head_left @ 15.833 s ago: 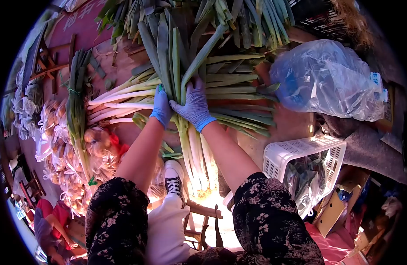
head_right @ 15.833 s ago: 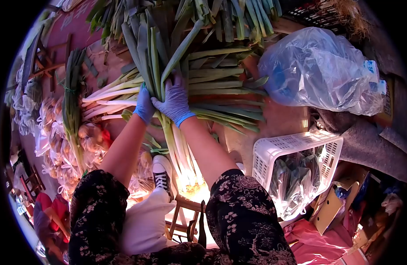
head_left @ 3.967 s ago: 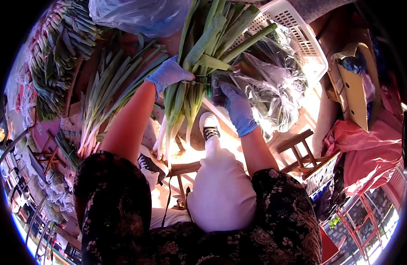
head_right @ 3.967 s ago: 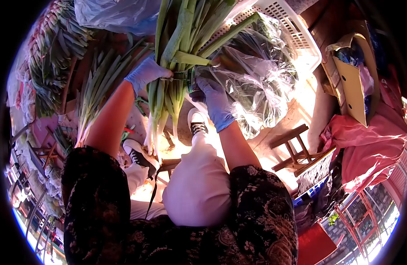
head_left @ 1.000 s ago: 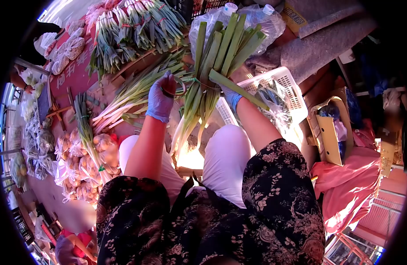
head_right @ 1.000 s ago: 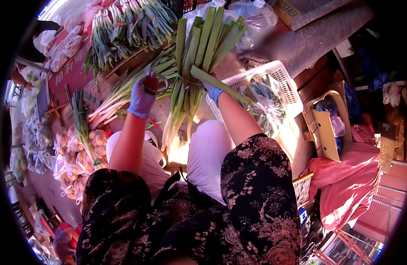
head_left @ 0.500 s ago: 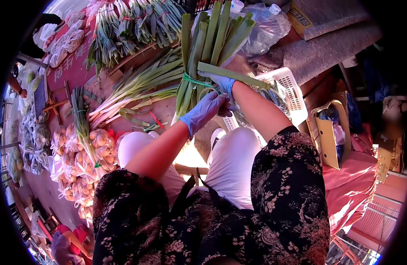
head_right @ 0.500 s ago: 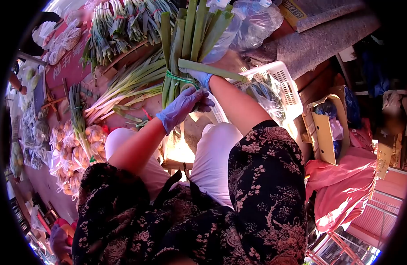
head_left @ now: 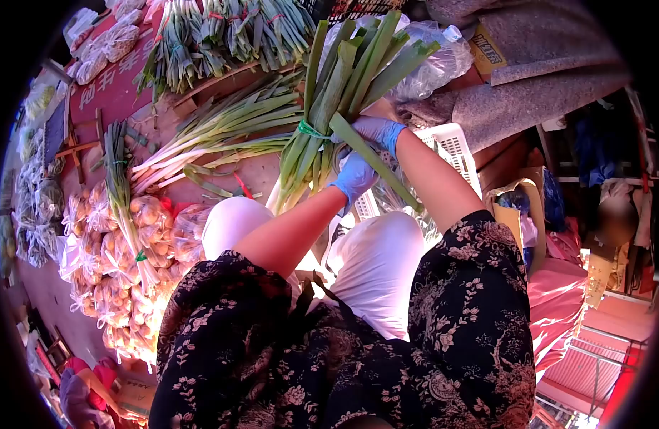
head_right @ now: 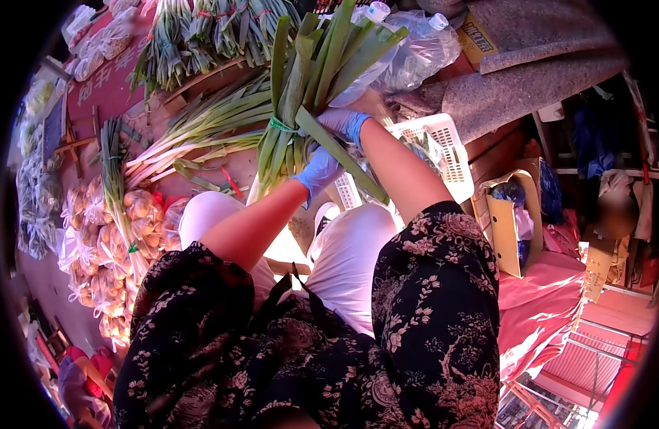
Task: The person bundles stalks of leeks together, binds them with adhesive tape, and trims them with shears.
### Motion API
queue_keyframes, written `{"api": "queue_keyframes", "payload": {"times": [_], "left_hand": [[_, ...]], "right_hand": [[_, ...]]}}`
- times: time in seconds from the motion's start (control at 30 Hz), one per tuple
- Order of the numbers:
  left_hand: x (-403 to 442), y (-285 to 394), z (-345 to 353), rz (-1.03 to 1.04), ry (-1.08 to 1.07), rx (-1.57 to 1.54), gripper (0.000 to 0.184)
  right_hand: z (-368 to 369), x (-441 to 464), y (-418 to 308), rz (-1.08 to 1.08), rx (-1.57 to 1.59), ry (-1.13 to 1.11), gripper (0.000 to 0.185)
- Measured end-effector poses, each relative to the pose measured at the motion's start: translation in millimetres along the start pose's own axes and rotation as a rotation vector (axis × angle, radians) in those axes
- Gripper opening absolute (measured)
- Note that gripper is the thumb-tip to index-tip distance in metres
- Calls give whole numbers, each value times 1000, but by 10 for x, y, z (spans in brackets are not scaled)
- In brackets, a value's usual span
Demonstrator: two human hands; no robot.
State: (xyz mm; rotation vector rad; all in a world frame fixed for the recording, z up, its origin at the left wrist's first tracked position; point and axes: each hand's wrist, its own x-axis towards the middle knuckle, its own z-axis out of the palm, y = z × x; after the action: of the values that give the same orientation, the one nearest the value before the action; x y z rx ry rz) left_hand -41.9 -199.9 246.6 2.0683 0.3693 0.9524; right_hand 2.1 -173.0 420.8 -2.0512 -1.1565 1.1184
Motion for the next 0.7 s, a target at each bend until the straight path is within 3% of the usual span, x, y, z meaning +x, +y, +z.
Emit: {"api": "queue_keyframes", "payload": {"times": [0.1,0.23,0.37,0.4,0.43,0.53,0.67,0.7], "left_hand": [[-21,194,-154,-2,-97,-40,12],[-80,257,-85,-137,-216,-39,16],[-21,558,-243,-384,-281,-153,20],[-17,529,-203,-339,-254,-209,21],[-10,505,-167,-362,-267,-295,21],[-95,383,-30,-660,-394,-618,24],[-251,159,226,-1171,-423,-1135,27],[-292,90,311,-1179,-392,-1280,27]], "right_hand": [[39,68,59,-10,-169,-23,42],[197,826,1099,-231,107,-19,49],[-112,555,1134,344,196,-62,53],[-161,686,1516,293,206,-88,51],[-208,641,1698,401,283,-63,51],[-292,659,2271,685,467,-20,52],[-357,719,2966,673,560,5,49],[-337,745,3056,673,595,20,49]]}}
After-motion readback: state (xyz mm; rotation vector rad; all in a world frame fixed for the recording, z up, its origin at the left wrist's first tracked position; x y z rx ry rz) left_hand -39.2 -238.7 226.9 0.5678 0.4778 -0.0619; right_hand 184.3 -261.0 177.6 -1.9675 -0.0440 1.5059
